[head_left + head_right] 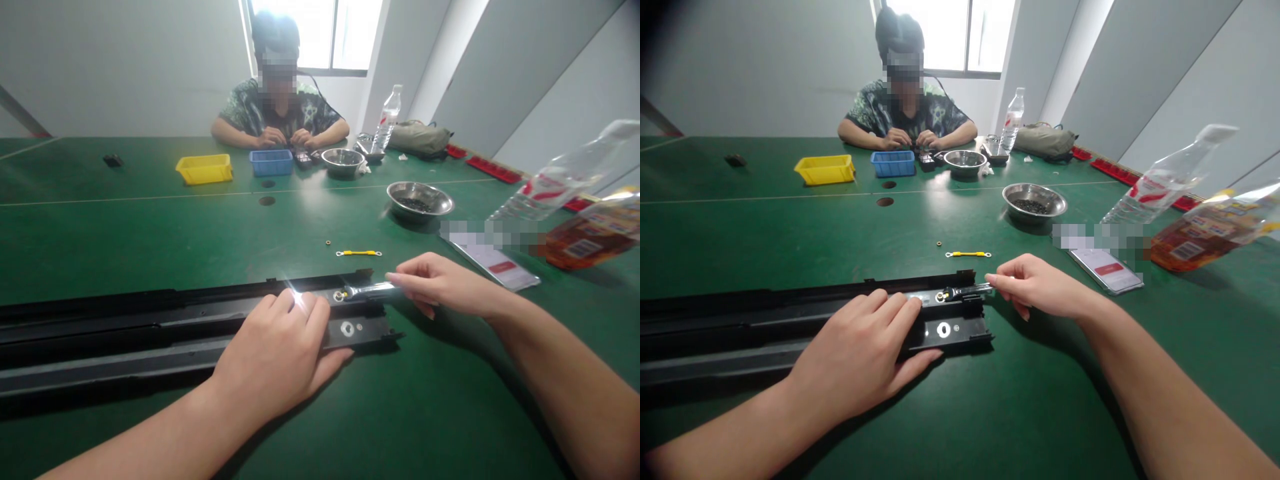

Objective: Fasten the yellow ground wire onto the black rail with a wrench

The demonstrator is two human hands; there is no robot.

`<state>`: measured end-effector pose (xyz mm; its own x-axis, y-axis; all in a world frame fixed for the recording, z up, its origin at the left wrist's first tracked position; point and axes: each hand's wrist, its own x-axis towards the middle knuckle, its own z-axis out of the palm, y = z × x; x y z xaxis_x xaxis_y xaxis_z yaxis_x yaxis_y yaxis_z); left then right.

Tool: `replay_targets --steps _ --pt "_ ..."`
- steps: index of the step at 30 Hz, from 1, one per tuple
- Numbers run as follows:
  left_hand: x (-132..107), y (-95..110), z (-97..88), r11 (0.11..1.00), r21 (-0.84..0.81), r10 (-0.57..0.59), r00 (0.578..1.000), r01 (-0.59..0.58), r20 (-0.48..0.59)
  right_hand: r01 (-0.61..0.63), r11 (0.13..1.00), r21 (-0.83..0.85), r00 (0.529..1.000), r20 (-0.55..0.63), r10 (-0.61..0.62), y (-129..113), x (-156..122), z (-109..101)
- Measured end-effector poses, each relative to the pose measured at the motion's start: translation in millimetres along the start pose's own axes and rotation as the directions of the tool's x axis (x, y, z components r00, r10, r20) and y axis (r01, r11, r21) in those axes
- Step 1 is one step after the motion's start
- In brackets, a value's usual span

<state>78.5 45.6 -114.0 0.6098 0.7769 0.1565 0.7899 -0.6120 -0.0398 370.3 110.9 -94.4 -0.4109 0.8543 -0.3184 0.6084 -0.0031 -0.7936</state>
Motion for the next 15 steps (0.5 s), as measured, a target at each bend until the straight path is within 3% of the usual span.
replay_targets --steps 3,5,15 --pt "-0.1 0.1 -0.6 1.000 0.005 0.000 1.000 0.000 0.007 0.107 0.994 -0.001 0.967 -0.233 -0.104 -0.3 2.9 2.7" --pt "0.2 0.1 -0.9 1.000 0.006 -0.001 1.000 0.000 0.006 0.163 0.986 0.022 0.941 -0.303 -0.149 -0.6 4.8 5.4" --pt "-1.7 0.4 -2.5 1.000 0.005 0.005 1.000 -0.005 0.009 0.216 0.972 0.088 0.931 -0.318 -0.178 -4.0 10.6 19.3"
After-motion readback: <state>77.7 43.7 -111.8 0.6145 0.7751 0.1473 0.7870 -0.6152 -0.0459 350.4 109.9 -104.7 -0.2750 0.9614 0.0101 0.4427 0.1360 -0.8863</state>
